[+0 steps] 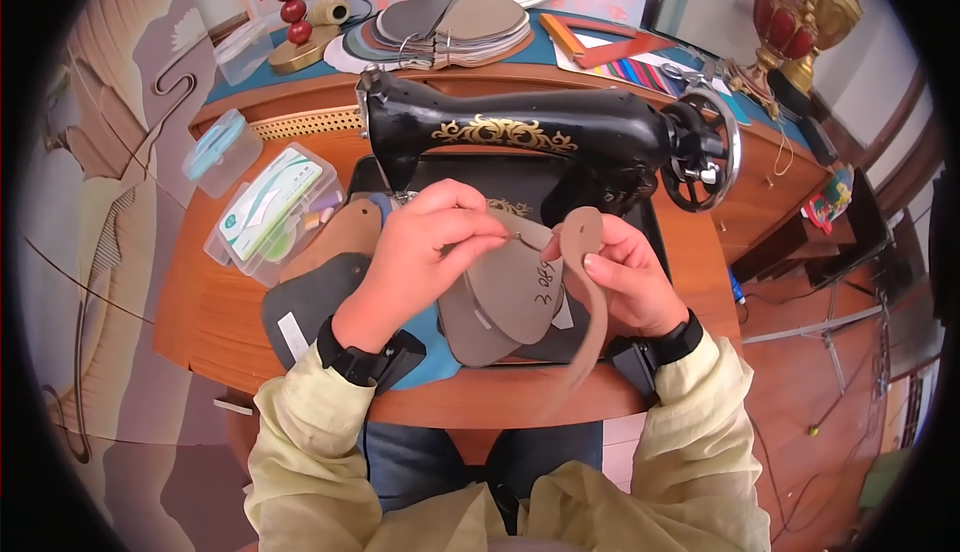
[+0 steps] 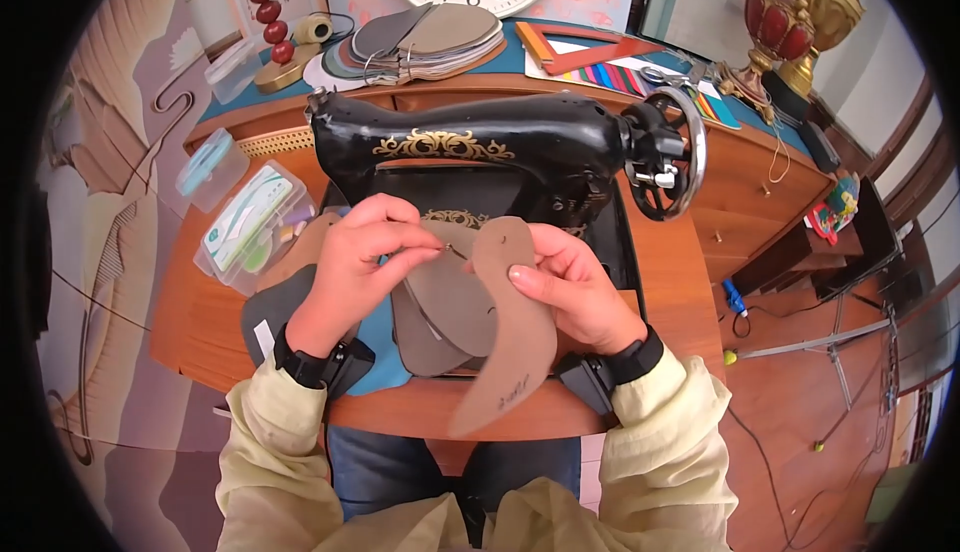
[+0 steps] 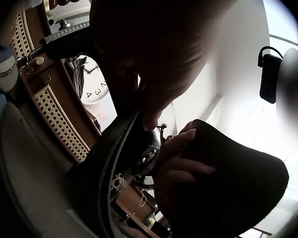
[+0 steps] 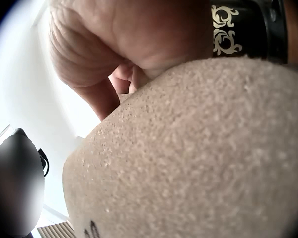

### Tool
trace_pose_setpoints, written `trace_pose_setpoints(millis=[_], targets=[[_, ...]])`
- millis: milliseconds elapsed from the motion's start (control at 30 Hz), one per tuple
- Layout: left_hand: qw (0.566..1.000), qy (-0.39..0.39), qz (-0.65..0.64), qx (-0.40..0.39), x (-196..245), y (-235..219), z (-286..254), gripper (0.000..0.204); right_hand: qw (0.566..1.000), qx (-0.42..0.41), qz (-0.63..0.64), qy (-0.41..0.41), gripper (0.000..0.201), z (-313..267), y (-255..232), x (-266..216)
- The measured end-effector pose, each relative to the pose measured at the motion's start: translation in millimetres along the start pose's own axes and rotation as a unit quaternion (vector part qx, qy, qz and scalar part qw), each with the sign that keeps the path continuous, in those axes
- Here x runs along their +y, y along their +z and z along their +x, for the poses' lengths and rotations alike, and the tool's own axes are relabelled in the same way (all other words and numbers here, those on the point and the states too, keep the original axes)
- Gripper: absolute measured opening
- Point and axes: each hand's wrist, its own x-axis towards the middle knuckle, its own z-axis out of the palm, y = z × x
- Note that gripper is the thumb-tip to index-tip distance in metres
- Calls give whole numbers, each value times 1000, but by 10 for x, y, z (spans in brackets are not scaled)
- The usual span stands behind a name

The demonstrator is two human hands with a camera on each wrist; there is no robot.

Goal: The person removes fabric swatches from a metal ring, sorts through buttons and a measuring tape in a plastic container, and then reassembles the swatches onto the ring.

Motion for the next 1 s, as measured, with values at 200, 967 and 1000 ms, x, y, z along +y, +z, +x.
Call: trace_pose_setpoints(millis=[200,967,1000], targets=[[999,-22,-11,20,-23,-76,-45,12,998,11,-27,57,39,17,140,-48],[999,5,-43,23,19,-71,-30,11,999,38,19,-21,25,-1,38,17],[999,5,-41,24,23,-73,-29,11,999,40,24,-19,25,0,43,21]])
